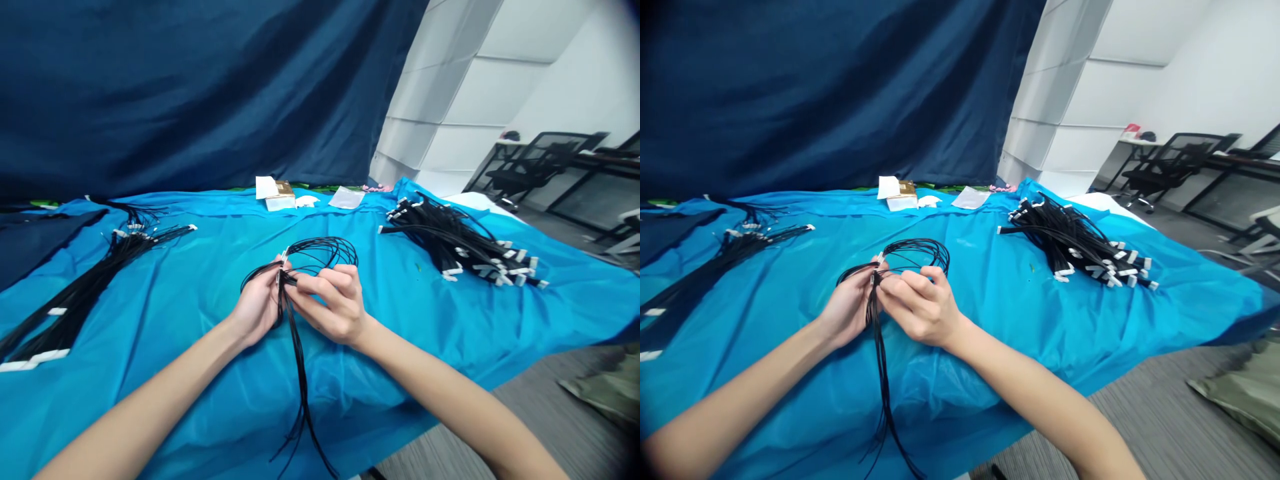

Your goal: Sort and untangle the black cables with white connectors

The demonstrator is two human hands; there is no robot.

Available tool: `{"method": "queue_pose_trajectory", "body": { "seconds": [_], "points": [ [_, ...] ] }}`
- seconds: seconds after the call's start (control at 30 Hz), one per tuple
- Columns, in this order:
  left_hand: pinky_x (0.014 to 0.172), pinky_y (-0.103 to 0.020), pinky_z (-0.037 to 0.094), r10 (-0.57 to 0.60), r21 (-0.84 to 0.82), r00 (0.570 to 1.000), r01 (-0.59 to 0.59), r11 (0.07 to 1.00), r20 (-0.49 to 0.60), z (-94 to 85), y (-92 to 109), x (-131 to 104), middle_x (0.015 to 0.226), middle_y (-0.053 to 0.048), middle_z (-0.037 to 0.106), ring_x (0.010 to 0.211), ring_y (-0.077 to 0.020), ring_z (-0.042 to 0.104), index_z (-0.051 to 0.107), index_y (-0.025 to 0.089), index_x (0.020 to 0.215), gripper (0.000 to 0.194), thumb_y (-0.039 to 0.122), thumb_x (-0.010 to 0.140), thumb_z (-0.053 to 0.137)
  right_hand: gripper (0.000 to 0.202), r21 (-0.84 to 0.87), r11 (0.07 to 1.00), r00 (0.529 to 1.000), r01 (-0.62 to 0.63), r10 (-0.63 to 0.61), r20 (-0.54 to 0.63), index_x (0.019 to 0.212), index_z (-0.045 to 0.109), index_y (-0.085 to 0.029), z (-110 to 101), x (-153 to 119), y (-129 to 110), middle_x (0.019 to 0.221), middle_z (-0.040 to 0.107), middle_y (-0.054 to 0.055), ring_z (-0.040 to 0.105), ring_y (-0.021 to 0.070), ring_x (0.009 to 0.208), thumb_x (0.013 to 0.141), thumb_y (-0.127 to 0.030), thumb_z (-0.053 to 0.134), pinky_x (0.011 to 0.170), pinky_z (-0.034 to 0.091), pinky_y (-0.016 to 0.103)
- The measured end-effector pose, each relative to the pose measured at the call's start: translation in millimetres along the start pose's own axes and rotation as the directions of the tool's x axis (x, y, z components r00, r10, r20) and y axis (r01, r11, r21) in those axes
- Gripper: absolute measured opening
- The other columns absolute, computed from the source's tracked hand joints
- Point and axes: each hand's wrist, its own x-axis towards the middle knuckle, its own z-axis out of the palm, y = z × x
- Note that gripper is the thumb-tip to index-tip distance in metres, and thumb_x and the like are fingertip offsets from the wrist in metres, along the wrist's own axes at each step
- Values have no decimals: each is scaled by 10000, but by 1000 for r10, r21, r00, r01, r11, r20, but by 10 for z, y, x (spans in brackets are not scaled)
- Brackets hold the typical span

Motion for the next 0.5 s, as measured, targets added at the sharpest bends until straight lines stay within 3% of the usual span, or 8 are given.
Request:
{"method": "queue_pose_trajectory", "body": {
  "seconds": [0.33, 0.5],
  "points": [
    [452, -147, 396, 6, 4, 1000, -6, 1000, 13, 25, 7, -30, 546, 21, 510, 423, -48, 459, 499, 129, 685, 223, 100, 848, 350, 91, 25, 1000, 999, 1, 0, -39, 772, 641, -231, -30, 32, -16, 794, 633, -15, 473, 113, 811, 737, -148, 633, 703, 375, 272],
    [462, -142, 389, 22, 4, 1000, -22, 1000, 13, 14, 1, -26, 552, 23, 515, 430, -46, 453, 505, 129, 682, 229, 93, 851, 355, 139, 44, 999, 999, -11, 12, -35, 848, 643, -216, -28, 27, -15, 813, 625, -1, 469, 124, 847, 726, -149, 646, 711, 371, 285]
  ]
}}
